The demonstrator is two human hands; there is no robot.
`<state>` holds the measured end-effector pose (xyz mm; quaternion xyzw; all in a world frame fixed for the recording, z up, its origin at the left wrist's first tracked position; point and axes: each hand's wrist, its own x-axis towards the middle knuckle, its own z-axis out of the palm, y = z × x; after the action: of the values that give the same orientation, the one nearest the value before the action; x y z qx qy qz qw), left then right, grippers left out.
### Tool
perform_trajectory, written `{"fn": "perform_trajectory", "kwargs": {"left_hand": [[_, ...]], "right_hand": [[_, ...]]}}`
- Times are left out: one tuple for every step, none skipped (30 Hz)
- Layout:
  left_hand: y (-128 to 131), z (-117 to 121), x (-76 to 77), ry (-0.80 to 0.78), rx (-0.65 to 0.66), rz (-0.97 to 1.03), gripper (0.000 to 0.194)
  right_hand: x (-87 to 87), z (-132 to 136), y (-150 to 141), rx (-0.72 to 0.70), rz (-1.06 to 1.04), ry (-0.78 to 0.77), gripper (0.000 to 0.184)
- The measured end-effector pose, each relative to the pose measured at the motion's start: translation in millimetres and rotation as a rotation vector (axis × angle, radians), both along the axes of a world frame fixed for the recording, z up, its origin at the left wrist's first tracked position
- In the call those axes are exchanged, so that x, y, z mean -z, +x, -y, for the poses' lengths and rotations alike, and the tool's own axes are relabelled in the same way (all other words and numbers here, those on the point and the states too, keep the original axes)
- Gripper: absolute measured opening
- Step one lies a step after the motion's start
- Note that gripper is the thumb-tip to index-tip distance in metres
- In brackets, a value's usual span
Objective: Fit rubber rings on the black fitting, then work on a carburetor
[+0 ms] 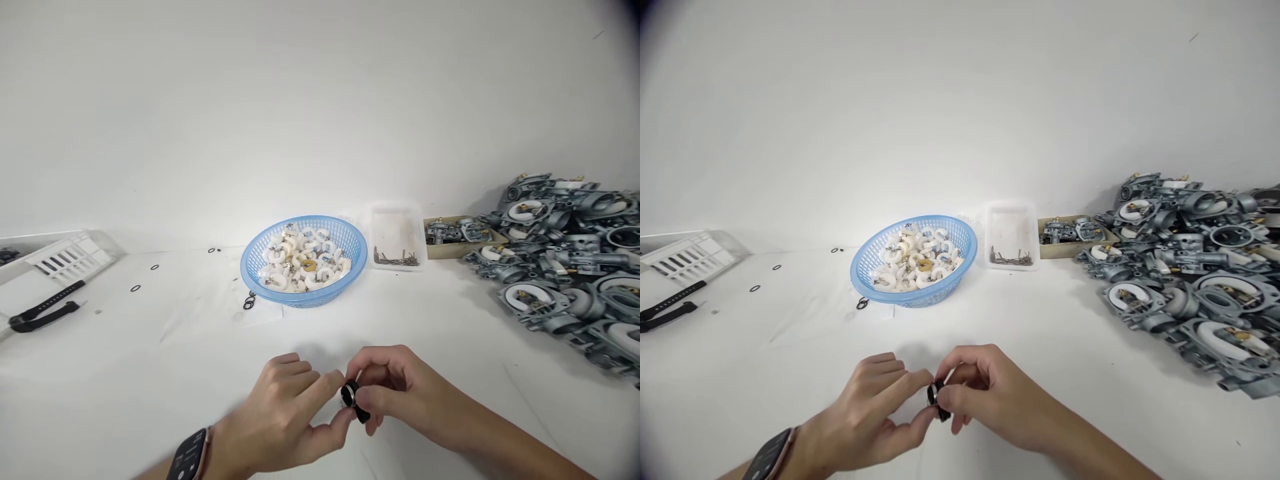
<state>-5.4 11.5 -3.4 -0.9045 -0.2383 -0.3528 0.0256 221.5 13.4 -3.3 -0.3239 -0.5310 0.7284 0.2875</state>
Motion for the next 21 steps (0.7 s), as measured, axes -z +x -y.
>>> {"fn": "perform_trajectory", "kwargs": {"left_hand": [[0.4,-0.1,-1.0,0.002,0.001,0.007,0.017],[0.8,-0.3,-1.9,0.002,0.002,0.009,0.018],[1.1,-0.5,-2.7,0.0,0.002,0.008,0.019],[1.2,-0.7,-3.4,0.001,0.004,0.002,0.02],[1.1,-0.8,-4.0,0.003,0.007,-0.002,0.021],[0.9,-0.9,-4.6,0.007,0.011,-0.008,0.022],[0.5,-0.9,-5.1,0.012,0.013,-0.013,0.022],[0.0,-0.8,-5.7,0.018,0.015,-0.015,0.021],[-0.6,-0.8,-6.2,0.021,0.014,-0.014,0.02],[-1.0,-0.8,-6.7,0.023,0.013,-0.016,0.018],[-1.4,-0.9,-7.1,0.024,0.013,-0.018,0.016],[-1.6,-1.0,-7.4,0.023,0.015,-0.022,0.015],[-1.7,-1.2,-7.5,0.021,0.017,-0.025,0.015],[-1.7,-1.4,-7.5,0.019,0.02,-0.027,0.015],[-1.6,-1.5,-7.3,0.018,0.027,-0.028,0.015],[-1.5,-1.4,-7.1,0.013,0.031,-0.026,0.014],[-1.5,-1.2,-6.7,0.007,0.034,-0.022,0.014],[-1.6,-0.9,-6.3,0.0,0.033,-0.017,0.014],[-1.8,-0.5,-5.9,-0.008,0.032,-0.013,0.014],[-2.1,0.0,-5.5,-0.015,0.031,-0.01,0.014],[-2.4,0.4,-5.2,-0.021,0.029,-0.008,0.014]], "right_hand": [[-0.6,-0.1,0.1,-0.006,0.002,0.001,0.021],[-1.2,-0.2,0.3,-0.014,0.005,0.003,0.02],[-1.9,-0.4,0.6,-0.019,0.007,0.005,0.019],[-2.3,-0.6,1.0,-0.024,0.004,0.003,0.018],[-2.7,-0.7,1.3,-0.027,0.0,0.001,0.018],[-2.8,-0.9,1.6,-0.027,-0.005,-0.004,0.018],[-2.9,-0.9,1.8,-0.027,-0.01,-0.01,0.018],[-3.0,-0.9,1.9,-0.024,-0.014,-0.011,0.018],[-3.1,-0.8,1.8,-0.026,-0.017,-0.01,0.018],[-3.3,-0.6,1.7,-0.027,-0.022,-0.011,0.017],[-3.4,-0.4,1.6,-0.029,-0.028,-0.014,0.016],[-3.6,-0.3,1.5,-0.03,-0.036,-0.016,0.016],[-3.5,-0.2,1.5,-0.031,-0.042,-0.019,0.015],[-3.3,-0.2,1.4,-0.035,-0.051,-0.023,0.016],[-2.7,-0.2,1.3,-0.038,-0.061,-0.026,0.017],[-2.0,-0.2,1.2,-0.039,-0.067,-0.028,0.018],[-1.0,-0.2,1.1,-0.041,-0.069,-0.026,0.02],[0.0,-0.2,0.9,-0.04,-0.068,-0.025,0.022],[0.9,0.0,0.7,-0.036,-0.064,-0.023,0.023],[1.7,0.2,0.5,-0.03,-0.059,-0.022,0.025],[2.3,0.5,0.4,-0.023,-0.055,-0.023,0.027]]}}
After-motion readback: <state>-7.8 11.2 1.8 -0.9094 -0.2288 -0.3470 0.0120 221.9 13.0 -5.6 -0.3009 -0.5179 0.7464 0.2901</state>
